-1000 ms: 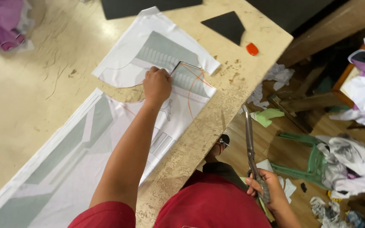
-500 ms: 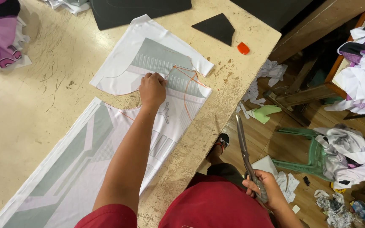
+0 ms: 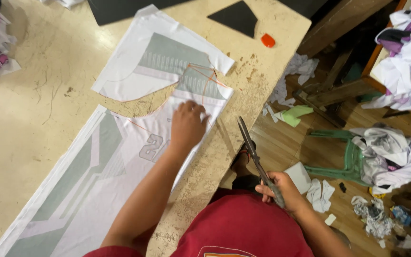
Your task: The person uses shears to cut a white jersey fabric along a marked pattern on a work table. They also use a red chalk marker to trace lines on the fabric and handle a black pattern piece to align it before cutting.
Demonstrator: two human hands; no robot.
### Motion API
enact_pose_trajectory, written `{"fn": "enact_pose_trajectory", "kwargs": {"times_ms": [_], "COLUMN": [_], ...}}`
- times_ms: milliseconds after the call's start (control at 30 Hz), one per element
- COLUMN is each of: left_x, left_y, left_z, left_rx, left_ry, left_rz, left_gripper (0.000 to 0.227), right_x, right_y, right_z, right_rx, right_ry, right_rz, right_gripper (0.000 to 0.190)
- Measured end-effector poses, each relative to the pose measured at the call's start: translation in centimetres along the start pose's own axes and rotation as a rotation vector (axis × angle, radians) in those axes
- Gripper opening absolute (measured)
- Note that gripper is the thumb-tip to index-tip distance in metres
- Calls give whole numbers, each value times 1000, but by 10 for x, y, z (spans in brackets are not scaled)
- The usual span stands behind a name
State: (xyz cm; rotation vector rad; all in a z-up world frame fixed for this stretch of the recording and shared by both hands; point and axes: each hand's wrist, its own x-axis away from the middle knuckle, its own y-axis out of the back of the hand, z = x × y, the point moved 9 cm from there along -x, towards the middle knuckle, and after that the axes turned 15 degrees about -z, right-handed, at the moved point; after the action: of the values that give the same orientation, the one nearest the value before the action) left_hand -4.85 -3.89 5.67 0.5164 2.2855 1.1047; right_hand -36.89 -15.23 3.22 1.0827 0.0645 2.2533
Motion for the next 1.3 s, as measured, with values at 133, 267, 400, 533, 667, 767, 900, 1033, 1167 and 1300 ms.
{"fn": "enact_pose_trajectory", "kwargs": {"times_ms": [133, 267, 400, 533, 667, 767, 900, 1033, 1167, 1300], "left_x": [53, 53, 51, 46, 46, 43, 15, -10, -19, -14], "left_y": [-27, -36, -41, -37, -32, -29, -19, -9, 1, -15], "left_z": [2, 13, 19, 18, 16, 13, 17, 30, 30, 46], "left_rx": [-69, -113, -79, 6, 25, 7, -189, -283, -233, -196], "left_ry": [49, 79, 93, 98, 87, 29, -201, -234, -209, -199], "left_rz": [109, 157, 207, 207, 205, 194, 34, 77, 41, 32], "left_gripper": [27, 19, 16, 16, 16, 19, 25, 47, 48, 54], "right_x": [-3, -10, -21, -26, -30, -33, -37, -35, -37, -36], "right_y": [-17, -33, -45, -55, -62, -67, -67, -65, -68, -74], "right_z": [17, 15, -2, -6, 1, 7, 11, 10, 9, 24], "right_rx": [79, 20, -99, -185, -175, -132, -92, -53, -28, 31], "right_ry": [200, 170, 95, 59, 80, 61, 68, 63, 40, 66], "right_rz": [21, 18, 64, 115, 160, 160, 141, 128, 112, 88], "right_gripper": [29, 29, 30, 29, 29, 29, 30, 31, 32, 35]}}
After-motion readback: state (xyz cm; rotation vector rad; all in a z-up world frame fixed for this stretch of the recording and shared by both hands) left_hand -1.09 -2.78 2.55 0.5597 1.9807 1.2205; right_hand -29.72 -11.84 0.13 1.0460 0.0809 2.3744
